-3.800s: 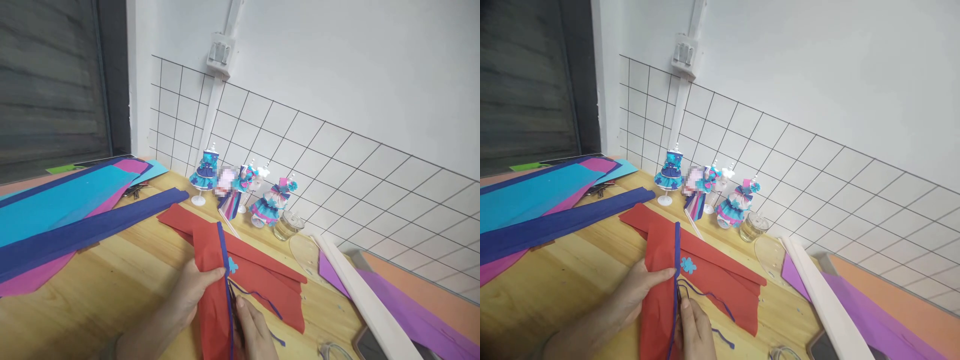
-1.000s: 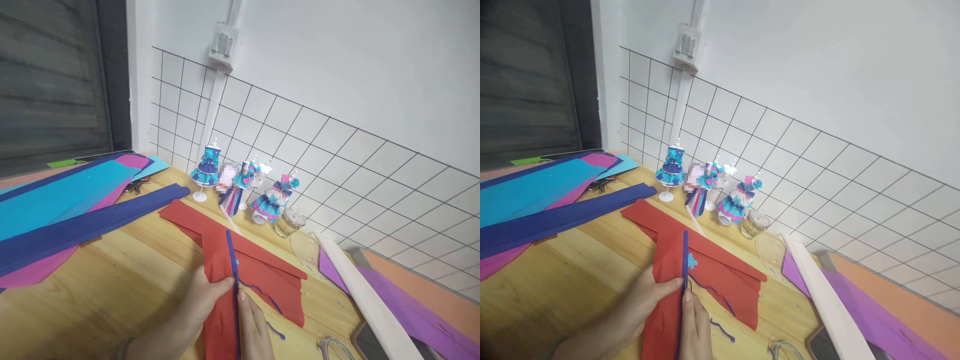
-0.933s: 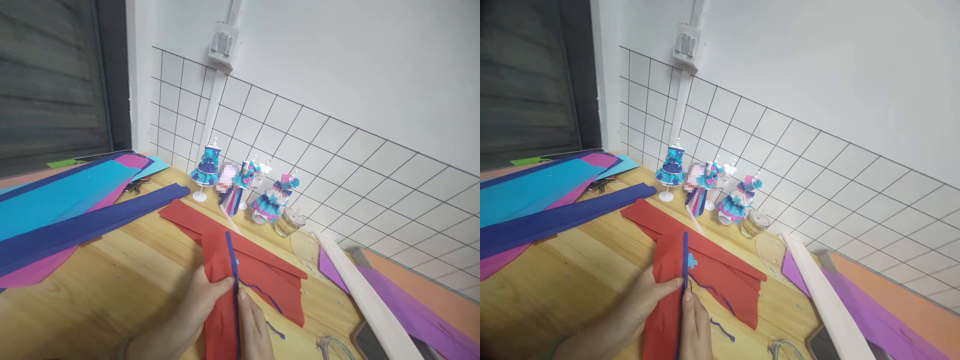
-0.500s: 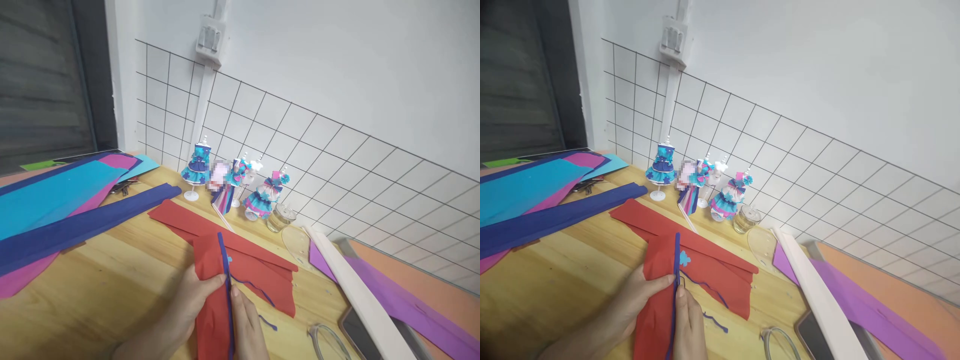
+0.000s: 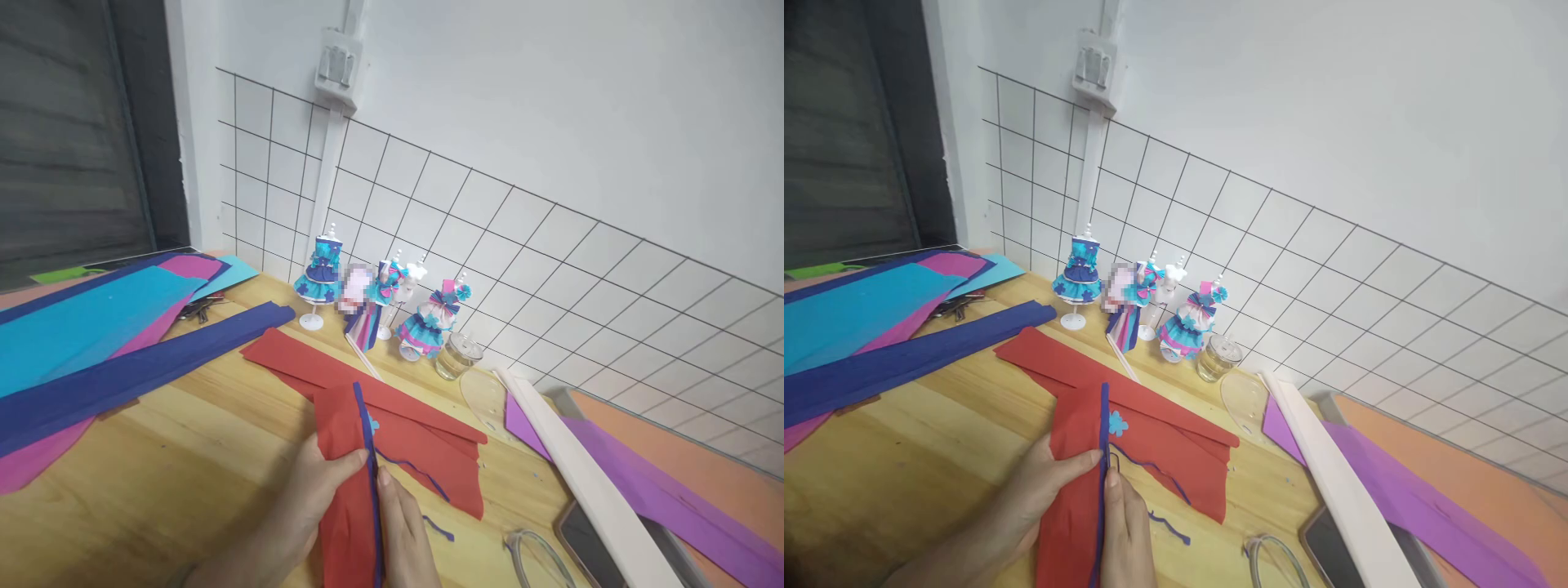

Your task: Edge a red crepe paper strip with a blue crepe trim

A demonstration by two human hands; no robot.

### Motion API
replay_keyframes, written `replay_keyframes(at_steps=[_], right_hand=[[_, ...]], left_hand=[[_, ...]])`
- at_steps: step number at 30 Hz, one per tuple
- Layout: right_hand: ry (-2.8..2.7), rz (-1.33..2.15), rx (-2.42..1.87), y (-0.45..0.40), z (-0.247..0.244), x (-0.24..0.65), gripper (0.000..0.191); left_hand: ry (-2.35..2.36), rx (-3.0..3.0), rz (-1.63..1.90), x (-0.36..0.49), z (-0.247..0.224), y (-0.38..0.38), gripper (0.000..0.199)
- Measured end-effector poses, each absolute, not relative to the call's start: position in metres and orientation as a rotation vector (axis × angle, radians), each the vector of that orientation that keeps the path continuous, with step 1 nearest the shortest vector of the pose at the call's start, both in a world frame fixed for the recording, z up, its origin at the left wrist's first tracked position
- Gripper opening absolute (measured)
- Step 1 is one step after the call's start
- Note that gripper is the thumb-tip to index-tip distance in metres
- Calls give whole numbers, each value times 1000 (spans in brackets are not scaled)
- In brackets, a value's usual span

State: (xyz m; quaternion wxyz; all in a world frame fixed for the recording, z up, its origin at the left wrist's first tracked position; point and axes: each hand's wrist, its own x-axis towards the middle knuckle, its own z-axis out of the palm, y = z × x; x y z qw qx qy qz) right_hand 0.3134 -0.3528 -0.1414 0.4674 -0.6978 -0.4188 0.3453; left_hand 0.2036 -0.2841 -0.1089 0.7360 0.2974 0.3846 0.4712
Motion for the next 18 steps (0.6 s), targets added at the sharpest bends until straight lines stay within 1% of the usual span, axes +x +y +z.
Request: replay_keyframes(at_steps=[4, 10, 18], right_hand=[[-1101, 810, -1693, -353, -149, 316, 46], [-1042, 769, -1746, -350, -153, 313, 48], [-1139, 774, -1666, -352, -158, 319, 46]], left_hand=[[801, 641, 1026, 204, -110, -284, 38], [789, 656, 1023, 203, -111, -284, 36], [822, 618, 1051, 205, -112, -284, 40]])
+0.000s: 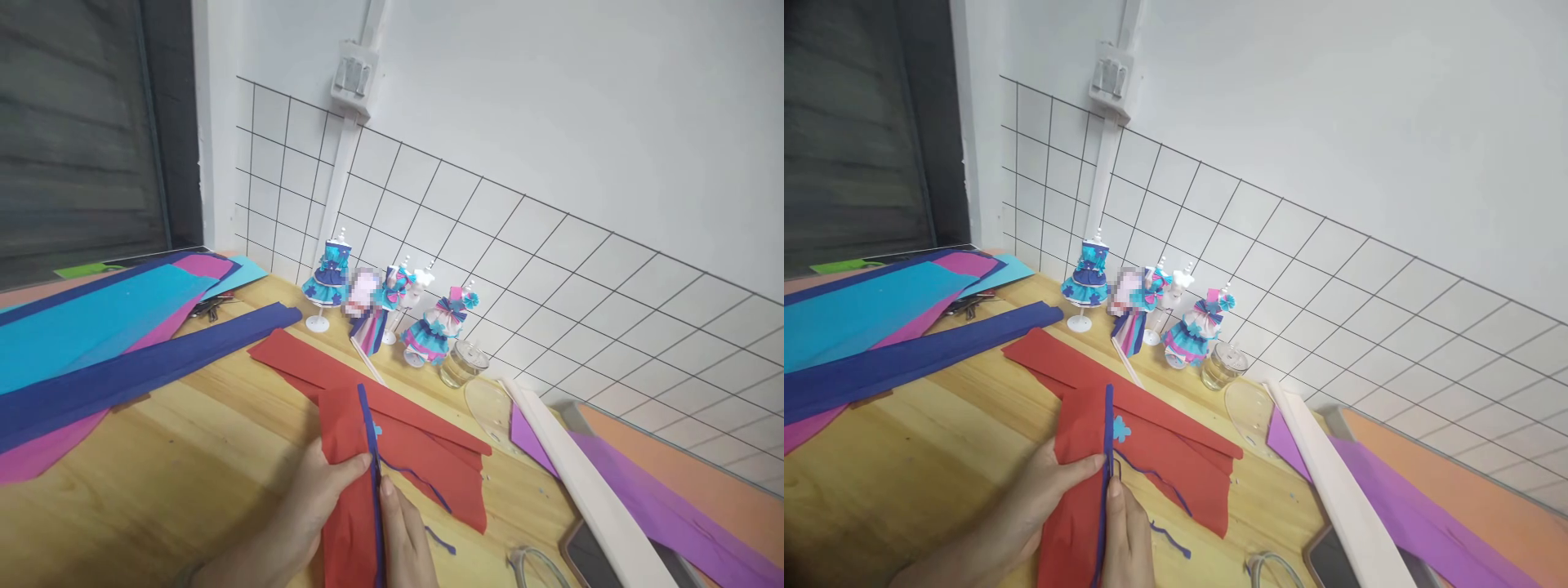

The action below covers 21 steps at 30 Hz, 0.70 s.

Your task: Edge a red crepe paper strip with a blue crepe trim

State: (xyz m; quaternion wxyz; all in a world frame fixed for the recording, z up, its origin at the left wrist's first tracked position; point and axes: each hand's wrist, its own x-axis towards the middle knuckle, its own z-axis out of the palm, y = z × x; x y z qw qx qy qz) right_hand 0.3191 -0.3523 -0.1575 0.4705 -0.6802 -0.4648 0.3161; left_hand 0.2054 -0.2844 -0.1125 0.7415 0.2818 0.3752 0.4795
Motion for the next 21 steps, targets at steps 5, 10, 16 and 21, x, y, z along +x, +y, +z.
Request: replay_keyframes(at_steps=[5, 10, 16, 21], right_hand=[[-1135, 755, -1687, -354, -155, 316, 45], [-1069, 748, -1730, -352, -150, 311, 45], [-1046, 764, -1719, -351, -148, 311, 45], [-973, 763, -1761, -349, -152, 309, 47]], left_hand=[[834, 619, 1046, 205, -111, -284, 38], [840, 604, 1081, 205, -109, -283, 39], [826, 605, 1086, 206, -110, -283, 40], [845, 618, 1066, 206, -114, -283, 41]])
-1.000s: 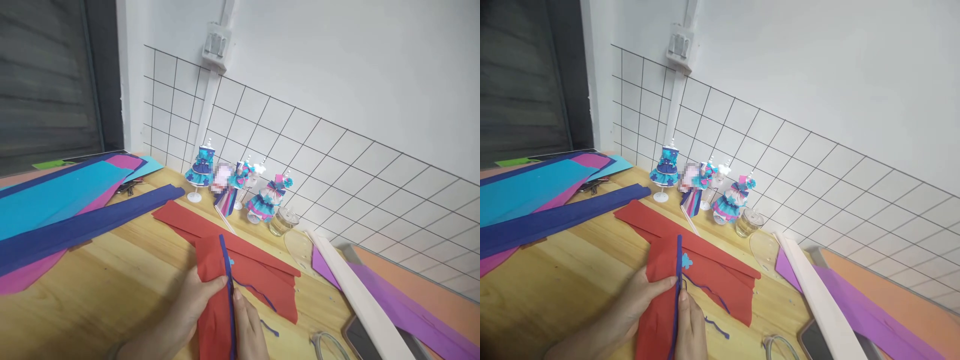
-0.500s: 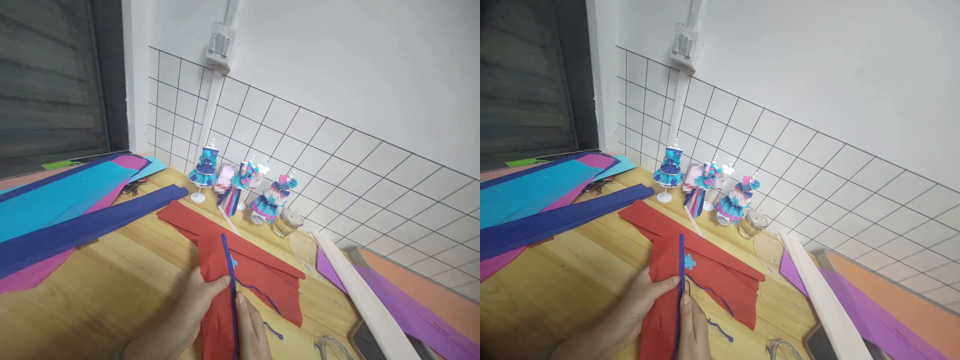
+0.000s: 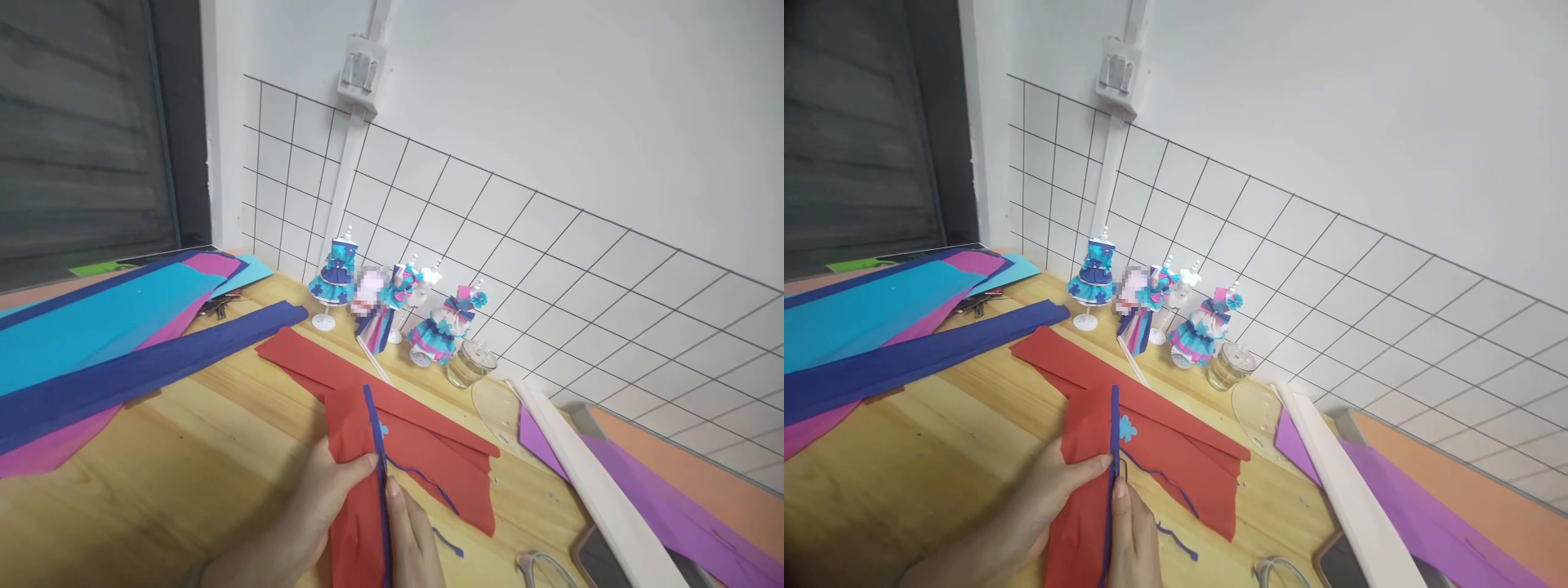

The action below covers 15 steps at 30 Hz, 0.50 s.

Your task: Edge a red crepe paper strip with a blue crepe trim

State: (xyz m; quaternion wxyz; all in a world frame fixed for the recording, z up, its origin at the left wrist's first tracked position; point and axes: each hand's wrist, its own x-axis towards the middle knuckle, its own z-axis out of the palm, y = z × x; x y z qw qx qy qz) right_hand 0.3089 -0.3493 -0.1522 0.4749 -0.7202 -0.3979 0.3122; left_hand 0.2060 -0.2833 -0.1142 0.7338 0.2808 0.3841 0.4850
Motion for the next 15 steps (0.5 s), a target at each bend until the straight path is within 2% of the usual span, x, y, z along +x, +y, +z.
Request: replay_keyframes(at_steps=[15], right_hand=[[-977, 838, -1719, -348, -147, 312, 49]], left_hand=[[861, 591, 1082, 208, -110, -284, 39]])
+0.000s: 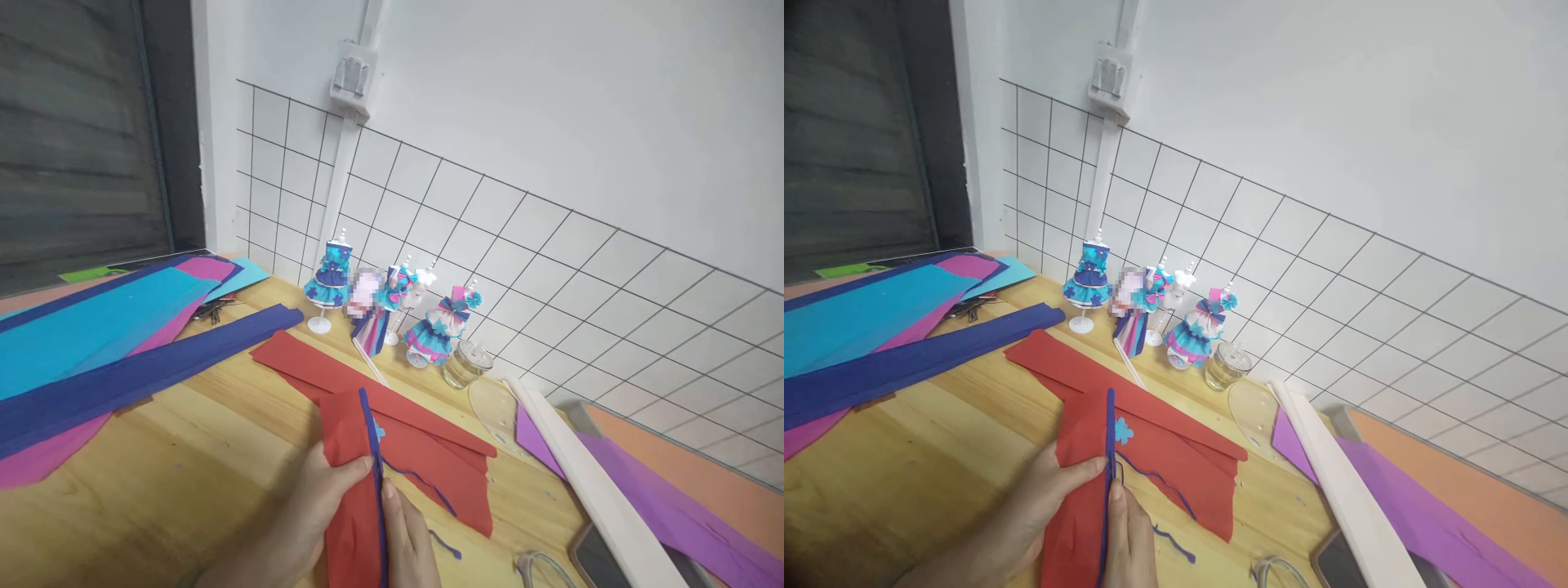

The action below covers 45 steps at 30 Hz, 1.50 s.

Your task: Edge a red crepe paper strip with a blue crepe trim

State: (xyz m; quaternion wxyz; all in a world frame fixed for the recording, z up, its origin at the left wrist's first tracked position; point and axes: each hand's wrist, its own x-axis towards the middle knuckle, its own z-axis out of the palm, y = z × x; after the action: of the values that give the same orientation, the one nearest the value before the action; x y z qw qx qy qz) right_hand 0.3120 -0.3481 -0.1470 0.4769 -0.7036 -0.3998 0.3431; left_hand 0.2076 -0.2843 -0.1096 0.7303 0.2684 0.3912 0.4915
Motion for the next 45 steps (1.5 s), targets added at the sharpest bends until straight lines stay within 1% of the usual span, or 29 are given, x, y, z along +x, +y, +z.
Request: replay_keyframes(at_steps=[6, 16, 21, 28, 33, 37, 41, 45], right_hand=[[-1009, 859, -1711, -348, -142, 313, 48], [-1009, 851, -1692, -343, -136, 306, 55], [-1029, 873, -1650, -343, -130, 302, 55], [-1005, 898, -1683, -344, -123, 302, 59], [-988, 870, -1655, -344, -126, 301, 54], [-902, 861, -1682, -346, -134, 300, 52], [-825, 815, -1720, -347, -143, 301, 46], [-835, 824, -1712, -347, -143, 302, 45]], left_hand=[[839, 598, 1055, 206, -110, -284, 40], [789, 594, 1015, 204, -116, -285, 35], [826, 609, 1029, 204, -111, -285, 38], [839, 596, 1012, 204, -107, -285, 40], [883, 596, 1049, 205, -111, -283, 43], [901, 618, 1041, 205, -112, -283, 41], [905, 616, 1030, 204, -109, -284, 39], [864, 619, 1023, 203, -107, -285, 39]])
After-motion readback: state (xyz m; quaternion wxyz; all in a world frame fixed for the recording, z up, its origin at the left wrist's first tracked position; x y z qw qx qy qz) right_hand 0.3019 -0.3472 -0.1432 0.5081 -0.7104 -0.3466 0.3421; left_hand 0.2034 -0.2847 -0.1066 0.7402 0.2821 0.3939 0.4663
